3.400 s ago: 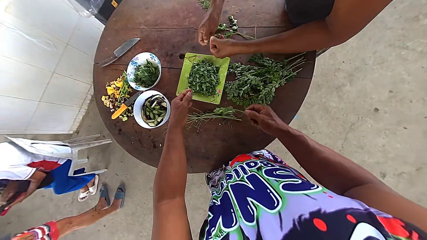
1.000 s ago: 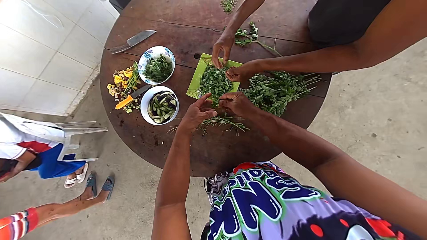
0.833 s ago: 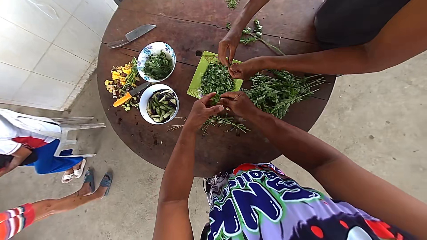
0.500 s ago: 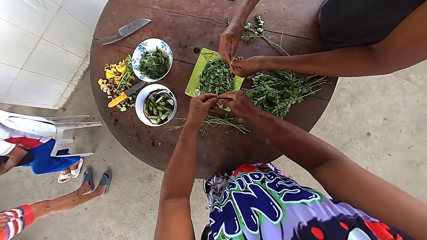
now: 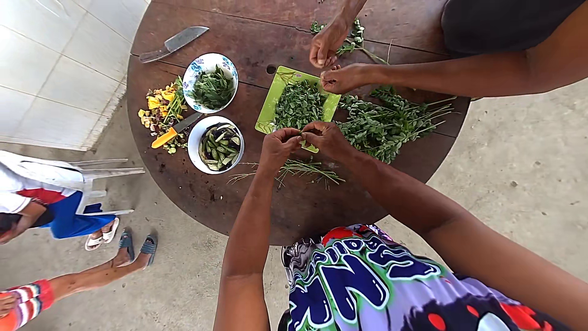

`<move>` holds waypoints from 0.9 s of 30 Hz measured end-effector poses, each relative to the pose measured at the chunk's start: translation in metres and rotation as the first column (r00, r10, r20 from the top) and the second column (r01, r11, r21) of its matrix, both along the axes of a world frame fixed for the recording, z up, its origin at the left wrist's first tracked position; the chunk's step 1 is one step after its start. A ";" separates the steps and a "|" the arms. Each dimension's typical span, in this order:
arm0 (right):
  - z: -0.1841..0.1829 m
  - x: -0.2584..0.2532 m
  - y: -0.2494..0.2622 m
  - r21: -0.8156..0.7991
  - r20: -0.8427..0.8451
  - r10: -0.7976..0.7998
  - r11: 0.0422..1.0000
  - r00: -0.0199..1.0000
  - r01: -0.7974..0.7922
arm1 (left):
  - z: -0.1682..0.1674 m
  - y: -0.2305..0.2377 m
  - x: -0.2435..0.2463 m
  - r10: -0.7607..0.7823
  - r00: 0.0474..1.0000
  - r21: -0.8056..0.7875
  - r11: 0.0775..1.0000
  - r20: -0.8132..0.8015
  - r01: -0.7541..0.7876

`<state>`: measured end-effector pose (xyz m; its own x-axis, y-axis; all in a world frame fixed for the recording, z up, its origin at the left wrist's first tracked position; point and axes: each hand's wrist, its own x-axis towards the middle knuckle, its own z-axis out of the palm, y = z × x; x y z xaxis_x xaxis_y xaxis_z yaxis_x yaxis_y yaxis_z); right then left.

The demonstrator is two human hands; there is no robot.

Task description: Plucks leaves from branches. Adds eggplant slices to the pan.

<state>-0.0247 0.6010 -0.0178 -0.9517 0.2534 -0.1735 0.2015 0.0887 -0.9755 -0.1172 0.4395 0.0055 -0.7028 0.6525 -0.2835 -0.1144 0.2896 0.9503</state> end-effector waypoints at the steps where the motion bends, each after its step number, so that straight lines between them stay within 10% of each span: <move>1: 0.002 0.001 -0.001 -0.013 0.004 -0.004 1.000 1.000 0.004 | 0.000 0.001 0.000 0.021 1.000 -0.003 1.000 -0.002 -0.021; 27: -0.006 -0.041 0.013 -0.416 -0.031 0.018 0.909 0.999 -0.030 | 0.009 0.012 -0.042 -0.016 0.999 -0.081 0.997 -0.038 0.013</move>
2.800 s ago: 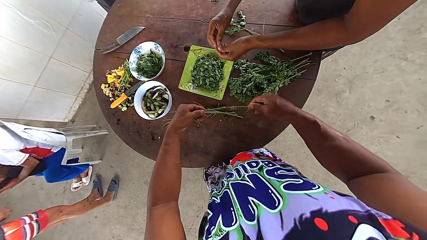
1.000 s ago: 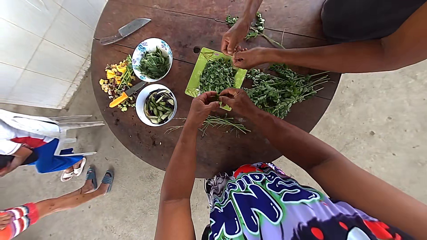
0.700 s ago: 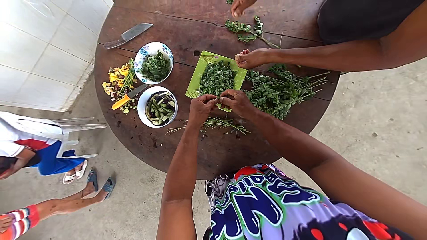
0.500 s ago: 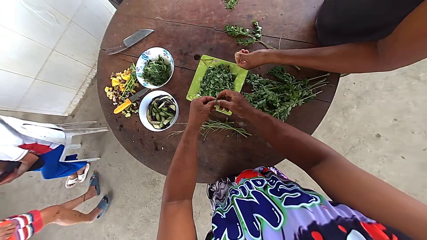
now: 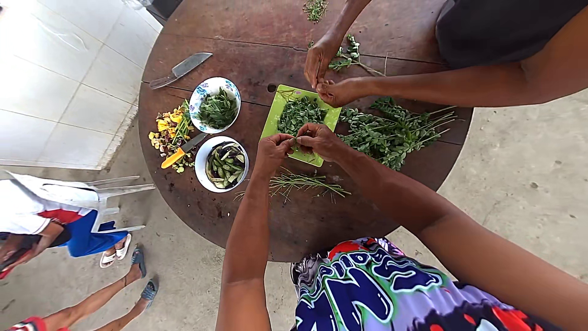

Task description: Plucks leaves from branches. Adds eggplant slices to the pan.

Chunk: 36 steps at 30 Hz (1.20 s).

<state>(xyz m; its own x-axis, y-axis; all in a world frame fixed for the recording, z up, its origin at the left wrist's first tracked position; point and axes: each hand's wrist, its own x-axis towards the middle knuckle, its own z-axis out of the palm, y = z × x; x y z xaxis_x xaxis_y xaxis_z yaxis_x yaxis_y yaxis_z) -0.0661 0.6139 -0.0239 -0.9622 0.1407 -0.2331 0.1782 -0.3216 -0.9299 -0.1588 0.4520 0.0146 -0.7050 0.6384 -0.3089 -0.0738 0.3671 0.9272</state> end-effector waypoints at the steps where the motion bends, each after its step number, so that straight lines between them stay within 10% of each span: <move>1: -0.001 -0.001 0.001 -0.016 -0.010 -0.003 1.000 1.000 0.003 | 0.001 0.000 -0.002 -0.001 1.000 0.003 1.000 0.006 0.001; 32: -0.007 -0.011 0.017 -0.174 0.043 -0.064 0.982 0.997 0.071 | 0.002 -0.009 -0.022 0.032 0.998 -0.007 0.999 -0.057 -0.032; 36: -0.015 -0.013 0.025 0.105 0.039 -0.034 0.994 0.999 0.029 | 0.007 -0.013 -0.024 0.048 0.996 -0.036 0.998 -0.069 -0.051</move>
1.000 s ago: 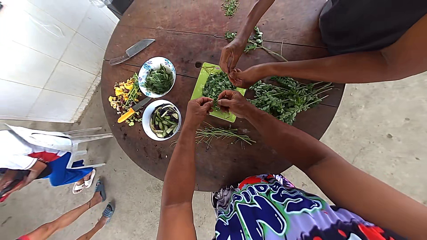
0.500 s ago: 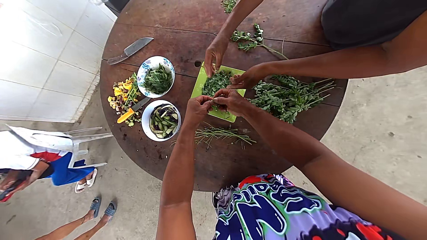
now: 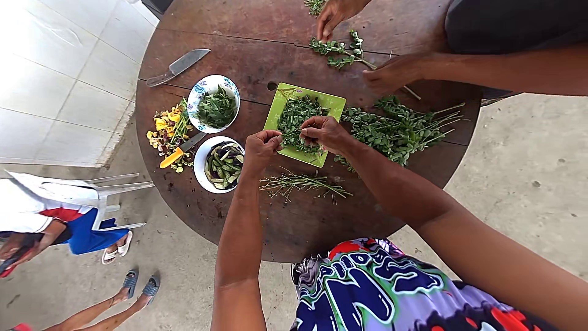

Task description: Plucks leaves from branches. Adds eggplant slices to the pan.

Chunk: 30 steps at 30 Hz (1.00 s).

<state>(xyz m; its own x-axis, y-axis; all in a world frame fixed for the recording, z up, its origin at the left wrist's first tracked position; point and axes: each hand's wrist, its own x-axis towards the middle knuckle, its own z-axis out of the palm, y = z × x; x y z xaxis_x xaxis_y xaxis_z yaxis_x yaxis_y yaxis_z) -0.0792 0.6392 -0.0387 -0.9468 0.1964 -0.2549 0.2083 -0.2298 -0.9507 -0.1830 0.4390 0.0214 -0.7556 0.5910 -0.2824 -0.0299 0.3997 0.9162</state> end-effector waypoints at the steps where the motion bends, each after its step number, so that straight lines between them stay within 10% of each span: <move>1: -0.003 -0.002 0.004 0.196 -0.002 0.048 0.979 0.999 -0.047 | 0.000 0.000 0.000 0.004 1.000 -0.010 1.000 -0.003 -0.004; 5: 0.001 -0.010 0.011 0.532 0.010 0.172 0.834 0.985 -0.151 | 0.003 0.003 0.001 -0.017 0.999 -0.070 0.997 -0.049 0.014; 14: 0.022 -0.008 -0.010 0.125 -0.076 0.097 0.988 0.992 -0.087 | 0.008 0.006 0.008 -0.024 0.998 -0.058 0.998 -0.056 0.021; 20: 0.016 0.000 0.002 0.271 -0.017 0.093 0.959 0.996 -0.085 | 0.011 0.002 0.009 -0.003 0.999 -0.045 0.999 -0.053 0.001; 30: 0.014 0.002 -0.012 -0.056 -0.066 0.029 0.998 0.997 -0.033 | 0.016 0.007 0.013 -0.005 0.999 -0.012 1.000 -0.051 0.005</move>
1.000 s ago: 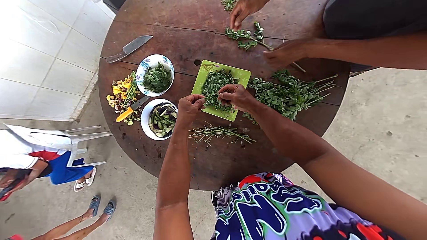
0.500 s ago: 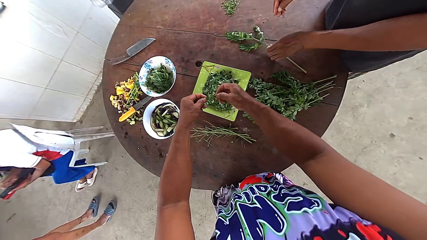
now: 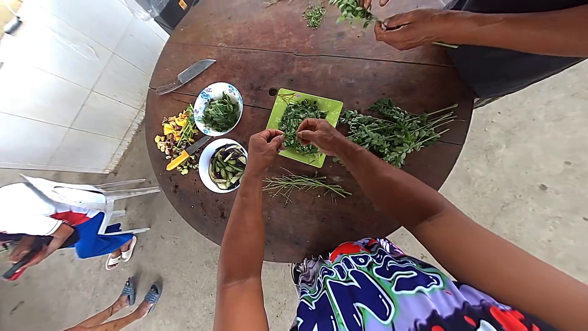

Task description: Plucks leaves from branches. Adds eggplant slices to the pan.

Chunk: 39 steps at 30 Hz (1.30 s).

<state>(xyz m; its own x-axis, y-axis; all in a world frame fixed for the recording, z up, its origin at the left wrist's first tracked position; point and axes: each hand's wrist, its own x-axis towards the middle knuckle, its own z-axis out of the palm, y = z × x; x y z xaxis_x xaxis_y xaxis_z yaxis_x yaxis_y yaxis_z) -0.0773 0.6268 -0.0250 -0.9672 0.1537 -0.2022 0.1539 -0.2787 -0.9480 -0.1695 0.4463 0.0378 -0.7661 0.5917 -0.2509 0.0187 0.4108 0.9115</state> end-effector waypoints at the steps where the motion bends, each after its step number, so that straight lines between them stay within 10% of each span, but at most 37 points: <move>1: -0.001 0.002 0.002 -0.004 0.010 -0.020 1.000 1.000 0.020 | 0.000 -0.002 -0.001 0.005 1.000 0.007 1.000 0.007 -0.005; 8: 0.004 0.004 0.006 0.260 0.061 -0.117 0.961 0.991 0.097 | 0.003 0.005 0.003 0.009 1.000 0.015 1.000 0.013 -0.009; 16: 0.025 0.009 0.000 0.625 -0.045 0.137 0.777 0.990 -0.079 | 0.001 0.011 0.010 -0.017 0.999 -0.051 0.999 -0.027 0.016; 24: 0.021 0.009 0.005 0.740 -0.159 0.205 0.672 0.966 -0.021 | -0.001 0.008 0.010 -0.069 0.969 0.078 0.996 0.237 0.052; 39: 0.010 0.006 0.028 0.840 -0.092 0.320 0.533 0.943 -0.099 | -0.020 0.014 -0.010 -0.074 0.983 -0.049 0.995 0.167 0.083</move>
